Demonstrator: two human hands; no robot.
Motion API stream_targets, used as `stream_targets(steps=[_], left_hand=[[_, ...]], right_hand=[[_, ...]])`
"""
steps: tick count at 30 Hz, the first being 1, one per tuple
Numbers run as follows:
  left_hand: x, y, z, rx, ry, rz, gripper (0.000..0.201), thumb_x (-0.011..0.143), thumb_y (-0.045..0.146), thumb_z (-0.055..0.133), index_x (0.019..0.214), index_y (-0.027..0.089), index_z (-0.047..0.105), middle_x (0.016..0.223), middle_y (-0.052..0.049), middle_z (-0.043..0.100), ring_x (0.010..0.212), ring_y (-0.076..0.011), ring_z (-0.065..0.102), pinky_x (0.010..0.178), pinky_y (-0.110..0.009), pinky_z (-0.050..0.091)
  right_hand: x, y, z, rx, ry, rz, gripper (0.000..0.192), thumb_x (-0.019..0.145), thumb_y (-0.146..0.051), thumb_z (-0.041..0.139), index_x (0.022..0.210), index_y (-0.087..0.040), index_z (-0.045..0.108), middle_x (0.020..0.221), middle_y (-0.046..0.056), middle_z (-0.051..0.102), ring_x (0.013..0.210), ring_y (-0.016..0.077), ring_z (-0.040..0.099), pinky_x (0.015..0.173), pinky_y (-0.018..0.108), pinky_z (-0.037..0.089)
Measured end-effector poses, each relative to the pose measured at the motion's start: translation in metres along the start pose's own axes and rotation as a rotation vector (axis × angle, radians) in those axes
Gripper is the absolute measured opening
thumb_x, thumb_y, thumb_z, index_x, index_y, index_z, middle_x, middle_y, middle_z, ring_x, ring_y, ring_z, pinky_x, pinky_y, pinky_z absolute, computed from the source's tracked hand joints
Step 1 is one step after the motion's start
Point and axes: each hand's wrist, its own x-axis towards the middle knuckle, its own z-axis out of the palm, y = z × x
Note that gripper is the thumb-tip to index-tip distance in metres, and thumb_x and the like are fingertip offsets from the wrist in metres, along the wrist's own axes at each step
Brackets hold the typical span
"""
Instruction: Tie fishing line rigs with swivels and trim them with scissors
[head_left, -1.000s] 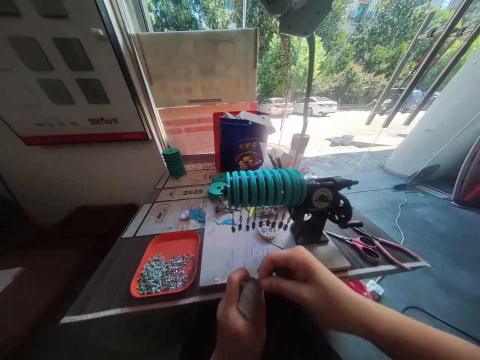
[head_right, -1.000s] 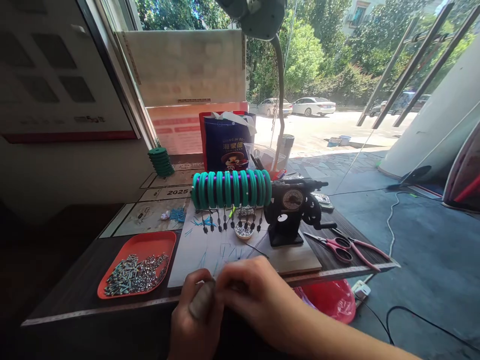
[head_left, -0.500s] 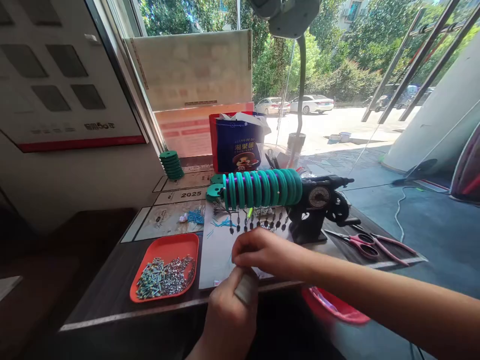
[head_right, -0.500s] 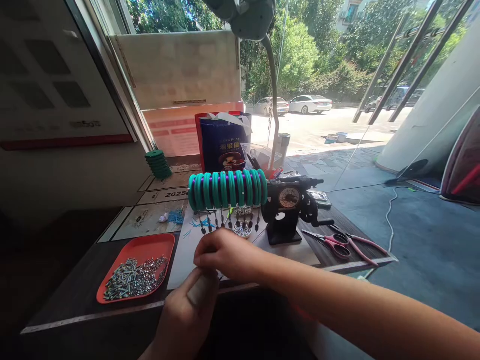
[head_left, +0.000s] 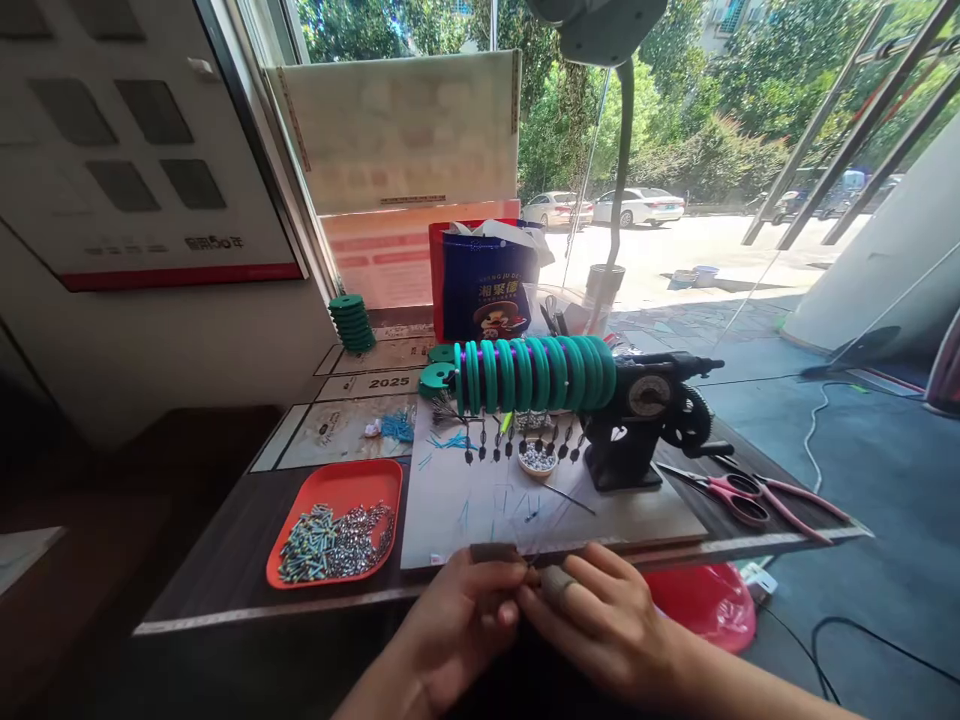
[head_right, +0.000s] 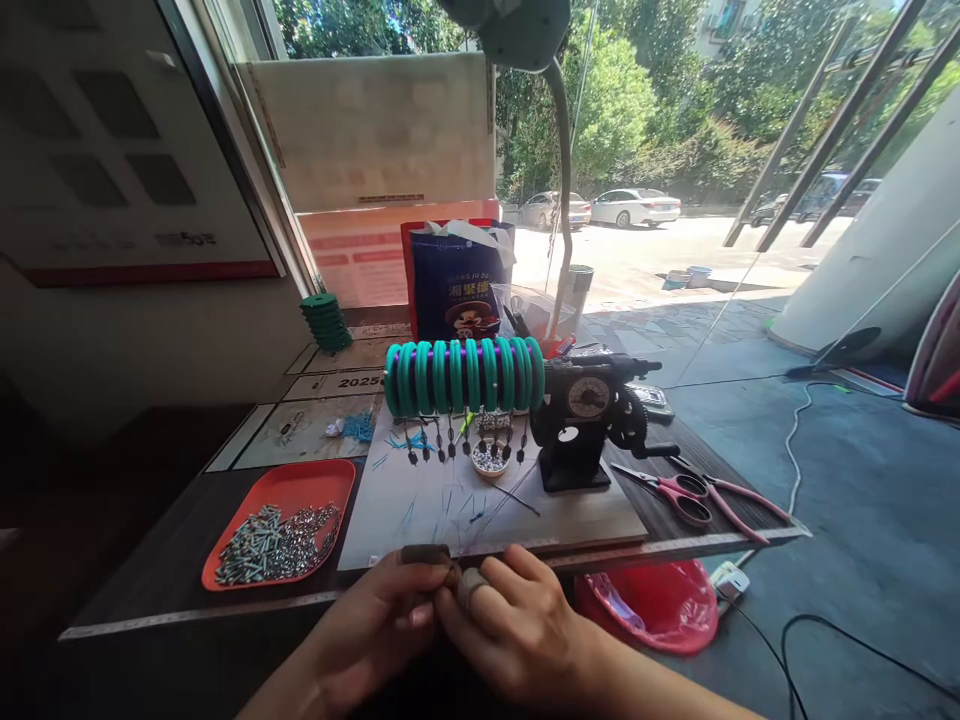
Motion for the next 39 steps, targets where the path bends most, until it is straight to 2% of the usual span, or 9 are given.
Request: stream_targets(steps=[6, 9, 13, 16, 21, 24, 28, 33, 39], left_hand=[[-0.003, 0.001, 0.001, 0.019, 0.017, 0.001, 0.015, 0.057, 0.01, 0.069, 0.064, 0.009, 0.056, 0.061, 0.001, 0.056, 0.038, 0.0019, 0.039, 0.035, -0.008, 0.024], [-0.004, 0.001, 0.002, 0.06, 0.047, 0.006, 0.015, 0.058, 0.012, 0.068, 0.068, 0.009, 0.058, 0.069, -0.001, 0.061, 0.037, 0.0026, 0.039, 0.035, -0.009, 0.021], [-0.003, -0.007, 0.003, 0.125, 0.037, 0.067, 0.016, 0.057, 0.015, 0.068, 0.067, 0.01, 0.057, 0.059, 0.002, 0.054, 0.037, 0.0016, 0.038, 0.038, -0.011, 0.021], [-0.003, -0.016, 0.006, 0.194, 0.06, 0.153, 0.016, 0.059, 0.02, 0.068, 0.068, 0.01, 0.058, 0.047, 0.005, 0.047, 0.037, -0.0001, 0.037, 0.041, -0.013, 0.024], [-0.004, -0.023, 0.01, 0.271, 0.064, 0.21, 0.016, 0.062, 0.024, 0.068, 0.065, 0.01, 0.06, 0.041, 0.005, 0.043, 0.037, -0.0008, 0.034, 0.042, -0.013, 0.022], [-0.001, -0.023, 0.008, 0.237, 0.061, 0.178, 0.016, 0.06, 0.023, 0.069, 0.065, 0.01, 0.061, 0.04, 0.005, 0.044, 0.036, -0.0004, 0.034, 0.042, -0.013, 0.021], [0.003, -0.027, 0.004, 0.185, 0.049, 0.14, 0.019, 0.057, 0.024, 0.071, 0.064, 0.01, 0.06, 0.041, 0.005, 0.044, 0.036, 0.0, 0.032, 0.042, -0.013, 0.021], [0.003, -0.031, 0.005, 0.268, 0.04, 0.112, 0.016, 0.062, 0.023, 0.066, 0.067, 0.011, 0.056, 0.045, 0.005, 0.044, 0.04, -0.002, 0.037, 0.043, -0.014, 0.021], [0.002, -0.028, 0.01, 0.666, 0.105, 0.285, 0.014, 0.069, 0.026, 0.058, 0.07, 0.014, 0.051, 0.054, 0.004, 0.047, 0.047, -0.0057, 0.04, 0.048, -0.017, 0.031]], right_hand=[[-0.011, 0.001, -0.002, 0.119, 0.012, 0.032, 0.022, 0.085, -0.008, 0.041, 0.081, -0.013, 0.062, 0.061, 0.003, 0.058, 0.053, 0.0126, 0.048, 0.052, 0.028, 0.03], [-0.018, -0.007, -0.001, 0.474, -0.023, 0.465, 0.015, 0.083, -0.013, 0.048, 0.08, -0.015, 0.062, 0.067, 0.004, 0.06, 0.059, 0.0124, 0.054, 0.055, 0.024, 0.038], [-0.021, -0.026, 0.009, 1.368, -0.065, 1.166, 0.019, 0.074, -0.031, 0.063, 0.084, -0.015, 0.066, 0.081, 0.006, 0.065, 0.082, 0.0188, 0.06, 0.075, 0.028, 0.044], [-0.019, -0.039, 0.022, 1.801, 0.063, 1.349, 0.026, 0.067, -0.038, 0.069, 0.073, -0.013, 0.065, 0.071, 0.004, 0.062, 0.068, 0.0148, 0.057, 0.069, 0.027, 0.043], [-0.018, -0.05, 0.04, 2.072, 0.359, 1.466, 0.025, 0.063, -0.036, 0.073, 0.062, -0.013, 0.062, 0.057, 0.002, 0.055, 0.058, 0.0101, 0.053, 0.062, 0.021, 0.039], [-0.027, -0.052, 0.045, 2.114, 0.395, 1.435, 0.022, 0.066, -0.033, 0.071, 0.063, -0.012, 0.063, 0.059, 0.002, 0.054, 0.056, 0.0078, 0.05, 0.059, 0.019, 0.038], [-0.045, -0.048, 0.045, 2.057, 0.246, 1.507, 0.027, 0.066, -0.038, 0.069, 0.068, -0.013, 0.06, 0.052, -0.004, 0.043, 0.041, 0.0033, 0.029, 0.041, 0.016, 0.024], [-0.043, -0.034, 0.03, 1.736, 0.069, 1.457, 0.03, 0.073, -0.043, 0.062, 0.068, -0.014, 0.053, 0.058, -0.001, 0.048, 0.051, 0.0084, 0.043, 0.05, 0.02, 0.034], [-0.034, -0.025, 0.005, 0.894, -0.159, 0.94, 0.026, 0.086, -0.028, 0.043, 0.067, -0.014, 0.054, 0.069, 0.005, 0.055, 0.064, 0.0129, 0.052, 0.058, 0.022, 0.039]])
